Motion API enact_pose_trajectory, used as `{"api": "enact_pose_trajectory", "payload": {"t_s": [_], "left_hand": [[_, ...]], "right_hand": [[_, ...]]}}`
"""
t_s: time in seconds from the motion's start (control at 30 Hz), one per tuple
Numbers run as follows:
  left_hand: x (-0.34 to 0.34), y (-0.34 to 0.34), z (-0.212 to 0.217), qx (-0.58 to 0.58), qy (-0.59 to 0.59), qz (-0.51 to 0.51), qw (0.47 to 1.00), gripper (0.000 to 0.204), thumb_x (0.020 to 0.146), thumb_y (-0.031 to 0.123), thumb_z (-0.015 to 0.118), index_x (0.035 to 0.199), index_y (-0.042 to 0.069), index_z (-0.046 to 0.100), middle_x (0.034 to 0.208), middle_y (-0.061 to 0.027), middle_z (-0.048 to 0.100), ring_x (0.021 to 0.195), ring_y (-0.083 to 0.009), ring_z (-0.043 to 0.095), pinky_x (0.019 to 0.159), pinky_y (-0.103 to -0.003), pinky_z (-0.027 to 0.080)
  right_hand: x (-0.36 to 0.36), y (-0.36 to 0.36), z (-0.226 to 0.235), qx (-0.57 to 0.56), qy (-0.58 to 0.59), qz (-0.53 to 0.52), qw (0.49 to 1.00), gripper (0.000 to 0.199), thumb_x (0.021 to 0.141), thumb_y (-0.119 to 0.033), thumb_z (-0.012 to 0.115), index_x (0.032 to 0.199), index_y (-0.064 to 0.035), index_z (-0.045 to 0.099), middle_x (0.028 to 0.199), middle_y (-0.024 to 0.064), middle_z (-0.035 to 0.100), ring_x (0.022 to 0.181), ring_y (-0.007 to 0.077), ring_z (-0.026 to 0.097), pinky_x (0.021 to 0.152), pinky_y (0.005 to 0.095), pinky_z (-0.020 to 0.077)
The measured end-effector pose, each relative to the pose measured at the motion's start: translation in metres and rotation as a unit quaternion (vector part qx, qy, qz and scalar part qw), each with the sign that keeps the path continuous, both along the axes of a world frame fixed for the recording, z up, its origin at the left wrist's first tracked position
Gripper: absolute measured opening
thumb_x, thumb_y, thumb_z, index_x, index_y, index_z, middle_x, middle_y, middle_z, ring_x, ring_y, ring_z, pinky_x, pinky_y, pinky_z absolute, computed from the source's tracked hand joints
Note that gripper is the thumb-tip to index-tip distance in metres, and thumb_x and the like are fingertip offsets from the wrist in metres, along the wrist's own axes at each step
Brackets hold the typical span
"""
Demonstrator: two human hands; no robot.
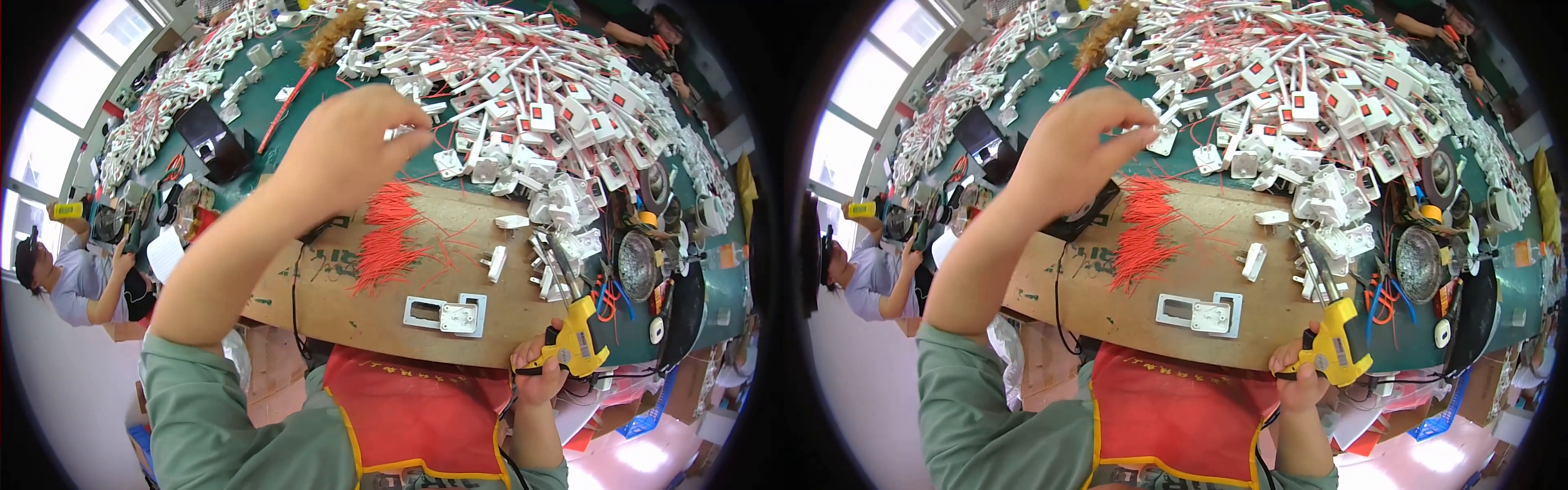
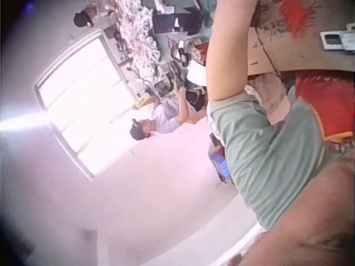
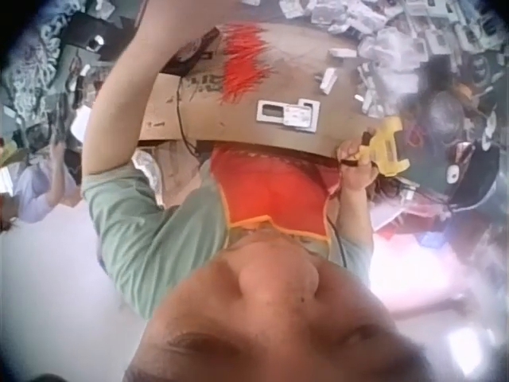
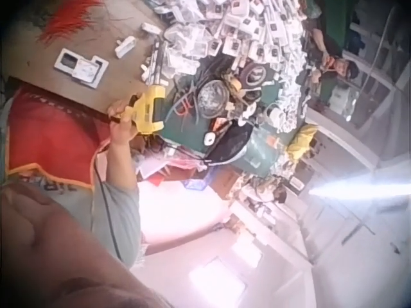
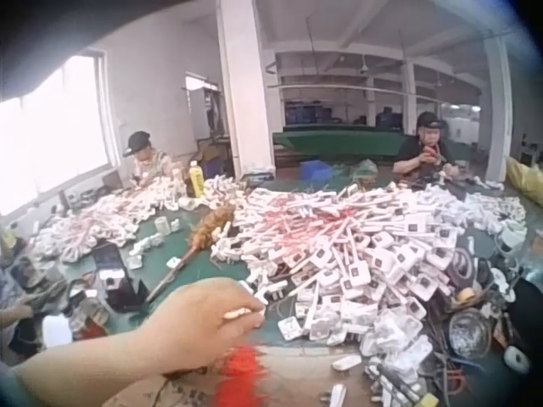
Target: Soldering wires onto small white plastic electrical components at a workbench.
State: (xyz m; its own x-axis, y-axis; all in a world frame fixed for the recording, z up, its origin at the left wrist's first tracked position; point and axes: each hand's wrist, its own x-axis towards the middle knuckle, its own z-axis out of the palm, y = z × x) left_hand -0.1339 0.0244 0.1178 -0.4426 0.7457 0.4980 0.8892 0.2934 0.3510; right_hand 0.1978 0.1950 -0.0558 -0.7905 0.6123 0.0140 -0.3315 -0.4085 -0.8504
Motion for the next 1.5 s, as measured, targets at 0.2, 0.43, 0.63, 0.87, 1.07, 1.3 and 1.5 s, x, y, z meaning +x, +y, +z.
{"api": "enact_pose_trajectory", "payload": {"t_s": [0.2, 0.43, 0.63, 0.87, 1.07, 1.3, 1.5], "left_hand": [[-0.080, 0.073, -0.026, -0.184, 0.021, 0.063, 0.981, 0.025, 0.086, 0.031, 0.065, 0.091, 0.007, 0.072, 0.090, -0.0119, 0.070, 0.088, -0.0309, 0.067, 0.078, -0.045, 0.052], [-0.087, 0.164, -0.048, -0.080, -0.107, 0.058, 0.989, 0.026, 0.082, 0.034, 0.068, 0.086, 0.010, 0.075, 0.084, -0.0125, 0.072, 0.081, -0.0309, 0.069, 0.076, -0.043, 0.053], [-0.070, 0.214, -0.055, -0.018, -0.199, 0.115, 0.973, 0.031, 0.080, 0.037, 0.069, 0.090, 0.008, 0.076, 0.083, -0.0135, 0.072, 0.081, -0.0301, 0.069, 0.077, -0.041, 0.054], [-0.070, 0.237, -0.047, -0.122, -0.235, 0.098, 0.959, 0.046, 0.067, 0.045, 0.079, 0.086, 0.003, 0.074, 0.084, -0.0152, 0.072, 0.082, -0.0294, 0.070, 0.077, -0.040, 0.054], [-0.050, 0.240, -0.045, -0.077, -0.258, 0.111, 0.957, 0.055, 0.065, 0.041, 0.082, 0.099, 0.000, 0.070, 0.095, -0.0180, 0.072, 0.091, -0.0294, 0.070, 0.083, -0.040, 0.054], [-0.027, 0.238, -0.046, -0.141, -0.095, 0.155, 0.973, 0.081, 0.065, 0.040, 0.083, 0.132, 0.008, 0.050, 0.122, -0.0202, 0.061, 0.109, -0.0332, 0.065, 0.089, -0.042, 0.054], [-0.043, 0.231, -0.045, -0.186, -0.113, 0.125, 0.968, 0.072, 0.071, 0.034, 0.076, 0.133, 0.007, 0.050, 0.116, -0.0189, 0.066, 0.106, -0.0322, 0.066, 0.088, -0.042, 0.054]], "right_hand": [[-0.002, -0.001, 0.001, -0.007, 0.006, -0.004, 1.000, 0.078, 0.085, -0.040, 0.074, 0.140, -0.0010, 0.035, 0.074, 0.0032, 0.050, 0.059, 0.0153, 0.051, 0.054, 0.0304, 0.0464], [0.001, 0.000, -0.002, -0.021, 0.012, 0.014, 1.000, 0.075, 0.086, -0.037, 0.074, 0.140, -0.0005, 0.036, 0.073, 0.0049, 0.052, 0.060, 0.0174, 0.053, 0.056, 0.0328, 0.0479], [0.001, -0.002, -0.001, -0.036, 0.024, 0.009, 0.999, 0.075, 0.085, -0.036, 0.076, 0.139, -0.0001, 0.037, 0.076, 0.0056, 0.054, 0.062, 0.0183, 0.055, 0.057, 0.0330, 0.0483], [0.005, -0.002, -0.006, -0.030, 0.026, 0.029, 0.999, 0.076, 0.085, -0.034, 0.077, 0.142, -0.0029, 0.036, 0.078, 0.0053, 0.055, 0.065, 0.0194, 0.057, 0.060, 0.0346, 0.0477], [0.007, -0.001, -0.008, -0.048, 0.022, 0.036, 0.998, 0.078, 0.084, -0.032, 0.077, 0.143, -0.0035, 0.035, 0.079, 0.0048, 0.055, 0.067, 0.0191, 0.056, 0.060, 0.0343, 0.0470], [0.007, -0.002, -0.007, -0.046, 0.024, 0.042, 0.998, 0.078, 0.084, -0.032, 0.077, 0.143, -0.0038, 0.035, 0.080, 0.0044, 0.054, 0.066, 0.0187, 0.056, 0.060, 0.0341, 0.0464], [0.007, -0.002, -0.008, -0.035, 0.025, 0.038, 0.998, 0.077, 0.085, -0.032, 0.077, 0.143, -0.0048, 0.036, 0.080, 0.0039, 0.054, 0.066, 0.0178, 0.055, 0.060, 0.0336, 0.0459]]}}
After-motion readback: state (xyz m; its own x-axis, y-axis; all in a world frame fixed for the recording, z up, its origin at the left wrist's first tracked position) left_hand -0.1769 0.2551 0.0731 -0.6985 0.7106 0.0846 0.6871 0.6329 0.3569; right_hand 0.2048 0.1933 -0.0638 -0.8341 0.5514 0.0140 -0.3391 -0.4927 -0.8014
